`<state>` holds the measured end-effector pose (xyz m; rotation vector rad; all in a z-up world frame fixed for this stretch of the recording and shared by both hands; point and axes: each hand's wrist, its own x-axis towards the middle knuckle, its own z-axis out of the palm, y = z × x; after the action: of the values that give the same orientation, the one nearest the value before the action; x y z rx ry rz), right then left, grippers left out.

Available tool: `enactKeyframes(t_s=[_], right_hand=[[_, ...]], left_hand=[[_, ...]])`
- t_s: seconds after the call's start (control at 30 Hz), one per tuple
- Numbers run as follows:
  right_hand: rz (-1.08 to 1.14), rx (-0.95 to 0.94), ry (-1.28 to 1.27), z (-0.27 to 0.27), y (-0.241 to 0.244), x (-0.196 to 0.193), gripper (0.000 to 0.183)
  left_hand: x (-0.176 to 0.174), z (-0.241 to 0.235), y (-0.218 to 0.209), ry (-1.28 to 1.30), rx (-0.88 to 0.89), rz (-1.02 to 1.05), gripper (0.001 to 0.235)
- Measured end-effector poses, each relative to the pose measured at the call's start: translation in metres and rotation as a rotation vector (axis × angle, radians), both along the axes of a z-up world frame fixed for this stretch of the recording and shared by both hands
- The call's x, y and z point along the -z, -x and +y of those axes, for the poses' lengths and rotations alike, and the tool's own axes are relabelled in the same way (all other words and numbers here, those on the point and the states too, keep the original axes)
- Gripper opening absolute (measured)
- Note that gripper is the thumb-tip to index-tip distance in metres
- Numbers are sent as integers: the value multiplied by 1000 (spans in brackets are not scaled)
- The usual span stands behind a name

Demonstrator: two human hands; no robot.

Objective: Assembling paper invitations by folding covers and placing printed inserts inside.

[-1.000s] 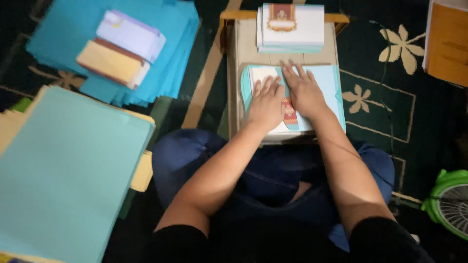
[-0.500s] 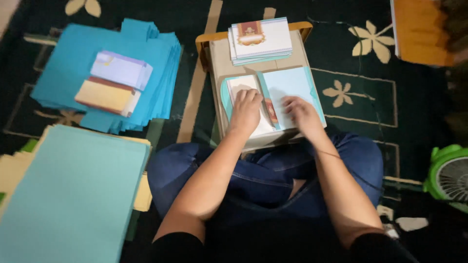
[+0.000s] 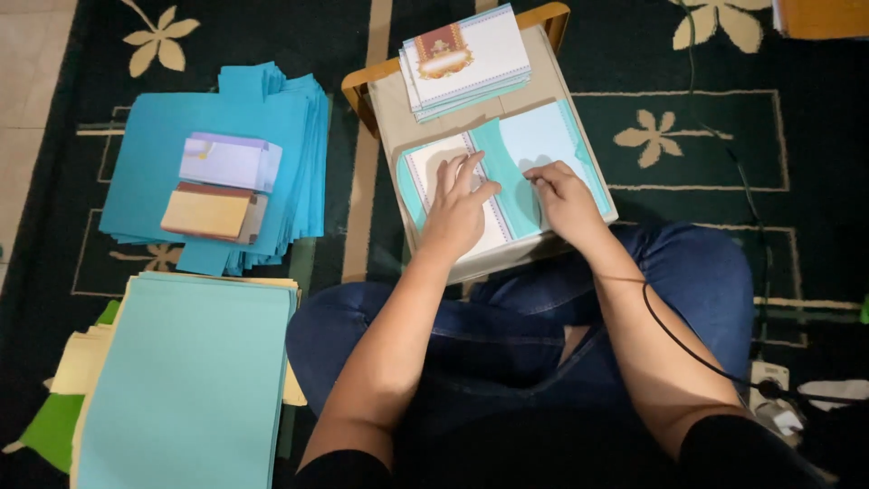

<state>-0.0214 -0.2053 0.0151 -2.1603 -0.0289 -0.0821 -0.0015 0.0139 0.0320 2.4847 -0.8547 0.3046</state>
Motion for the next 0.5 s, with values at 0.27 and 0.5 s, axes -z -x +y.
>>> enactKeyframes(t_s=[0.27, 0.5], right_hand=[[163, -62, -105, 33, 16, 25, 30], [-7, -83, 261, 41, 7, 23, 42]], left_hand=[[24, 6, -9, 187, -18, -204, 28], [45, -7, -14, 34, -429, -65, 70]])
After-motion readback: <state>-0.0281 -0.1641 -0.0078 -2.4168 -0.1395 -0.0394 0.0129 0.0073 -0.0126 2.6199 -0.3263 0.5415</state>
